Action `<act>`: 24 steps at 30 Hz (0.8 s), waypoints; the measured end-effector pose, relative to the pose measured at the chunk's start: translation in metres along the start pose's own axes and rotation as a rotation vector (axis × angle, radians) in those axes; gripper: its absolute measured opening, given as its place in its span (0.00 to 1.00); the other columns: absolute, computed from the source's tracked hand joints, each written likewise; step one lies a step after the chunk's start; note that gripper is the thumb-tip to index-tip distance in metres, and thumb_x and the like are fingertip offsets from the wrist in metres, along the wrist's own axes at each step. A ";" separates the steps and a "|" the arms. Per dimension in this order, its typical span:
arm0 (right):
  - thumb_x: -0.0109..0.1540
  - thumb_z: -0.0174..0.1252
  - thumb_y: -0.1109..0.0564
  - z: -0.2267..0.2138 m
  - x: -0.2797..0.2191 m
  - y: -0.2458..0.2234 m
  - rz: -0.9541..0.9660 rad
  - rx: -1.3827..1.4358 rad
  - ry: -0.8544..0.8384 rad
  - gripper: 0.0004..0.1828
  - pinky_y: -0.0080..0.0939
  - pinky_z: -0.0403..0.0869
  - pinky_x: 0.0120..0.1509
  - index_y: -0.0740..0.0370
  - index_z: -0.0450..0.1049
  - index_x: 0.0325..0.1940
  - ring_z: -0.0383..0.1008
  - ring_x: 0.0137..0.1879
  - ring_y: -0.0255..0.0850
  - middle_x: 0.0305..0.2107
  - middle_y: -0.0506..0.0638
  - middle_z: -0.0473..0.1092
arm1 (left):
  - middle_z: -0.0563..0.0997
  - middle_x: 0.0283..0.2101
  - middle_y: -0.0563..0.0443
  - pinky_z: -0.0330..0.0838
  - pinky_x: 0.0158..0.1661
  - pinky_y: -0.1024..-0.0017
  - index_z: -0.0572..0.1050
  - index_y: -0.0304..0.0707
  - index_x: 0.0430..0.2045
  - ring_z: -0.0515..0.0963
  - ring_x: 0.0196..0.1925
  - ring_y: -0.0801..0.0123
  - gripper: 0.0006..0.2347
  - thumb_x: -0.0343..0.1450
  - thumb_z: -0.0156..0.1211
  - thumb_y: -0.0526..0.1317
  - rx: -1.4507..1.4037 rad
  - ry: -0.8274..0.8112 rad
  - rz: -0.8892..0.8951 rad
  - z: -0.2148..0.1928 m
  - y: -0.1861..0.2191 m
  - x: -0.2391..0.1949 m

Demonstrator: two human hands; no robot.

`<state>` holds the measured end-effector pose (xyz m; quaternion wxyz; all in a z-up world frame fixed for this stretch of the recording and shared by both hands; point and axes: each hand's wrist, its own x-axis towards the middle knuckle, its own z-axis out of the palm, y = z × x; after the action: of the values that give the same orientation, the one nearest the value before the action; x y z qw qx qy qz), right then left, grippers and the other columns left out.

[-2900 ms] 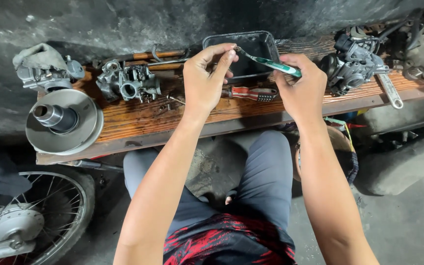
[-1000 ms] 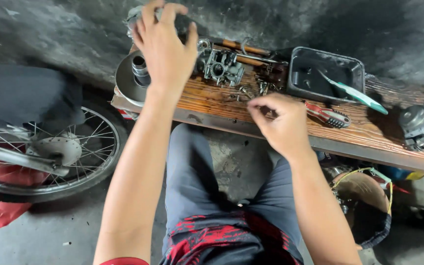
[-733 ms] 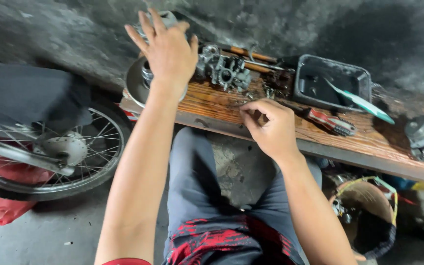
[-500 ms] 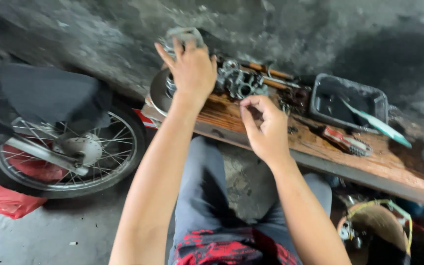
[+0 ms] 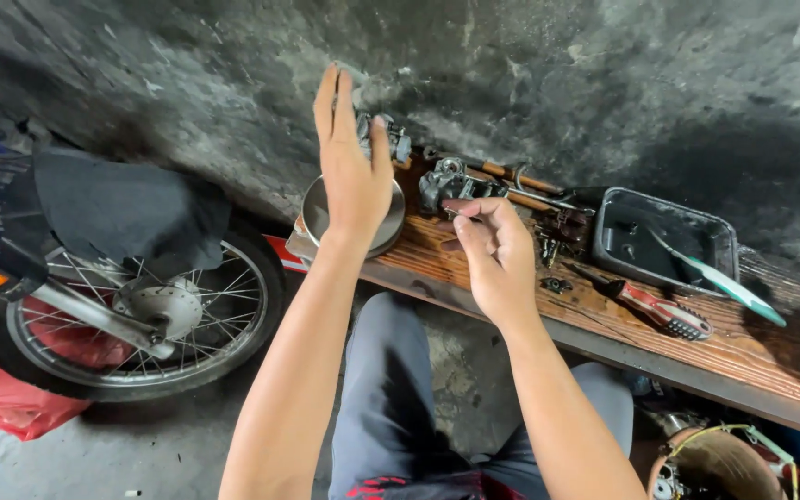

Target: The person scrubs a small metal part with a toothbrush over a tray, then wipes the part with a cloth. They then pick up a carburetor body and wipe it thoroughly with the cloth, turning it to clean multiple sides.

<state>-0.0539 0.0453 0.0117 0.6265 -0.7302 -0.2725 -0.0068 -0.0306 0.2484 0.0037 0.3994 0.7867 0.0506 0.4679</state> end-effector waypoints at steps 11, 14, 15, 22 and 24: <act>0.68 0.55 0.56 0.000 -0.001 -0.007 0.170 0.673 0.021 0.05 0.54 0.81 0.56 0.55 0.67 0.40 0.75 0.61 0.59 0.54 0.55 0.70 | 0.62 0.75 0.48 0.77 0.76 0.58 0.63 0.40 0.71 0.70 0.77 0.60 0.15 0.87 0.44 0.39 -0.392 0.106 0.438 -0.041 0.095 -0.004; 0.67 0.56 0.56 -0.005 -0.006 -0.010 0.263 0.972 0.023 0.04 0.59 0.77 0.52 0.53 0.67 0.40 0.72 0.57 0.55 0.48 0.50 0.69 | 0.60 0.76 0.45 0.86 0.68 0.60 0.64 0.38 0.71 0.80 0.68 0.56 0.17 0.86 0.48 0.41 -0.669 0.054 0.272 -0.044 0.125 -0.029; 0.69 0.54 0.58 -0.008 -0.008 -0.013 0.314 1.134 -0.002 0.04 0.54 0.76 0.44 0.53 0.65 0.41 0.75 0.45 0.43 0.40 0.48 0.69 | 0.59 0.77 0.44 0.85 0.65 0.62 0.64 0.37 0.71 0.83 0.63 0.52 0.18 0.85 0.50 0.42 -0.759 0.018 0.151 -0.045 0.133 -0.038; 0.64 0.56 0.61 -0.040 -0.034 -0.043 0.348 0.954 0.273 0.08 0.36 0.73 0.44 0.63 0.72 0.47 0.75 0.41 0.39 0.36 0.54 0.74 | 0.73 0.63 0.40 0.68 0.73 0.55 0.69 0.34 0.59 0.71 0.71 0.49 0.15 0.80 0.51 0.41 -0.371 -0.121 0.234 -0.028 0.149 -0.068; 0.67 0.57 0.59 -0.049 -0.040 -0.038 0.295 0.951 0.236 0.04 0.26 0.65 0.29 0.55 0.68 0.40 0.68 0.28 0.28 0.26 0.43 0.69 | 0.72 0.64 0.42 0.61 0.67 0.58 0.70 0.36 0.60 0.72 0.66 0.53 0.20 0.78 0.52 0.48 -0.247 -0.291 0.261 -0.013 0.147 -0.078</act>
<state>-0.0872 -0.0133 0.0426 0.9102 -0.3894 -0.0668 0.1240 -0.1275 0.1213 0.0519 0.4320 0.7910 -0.1675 0.3996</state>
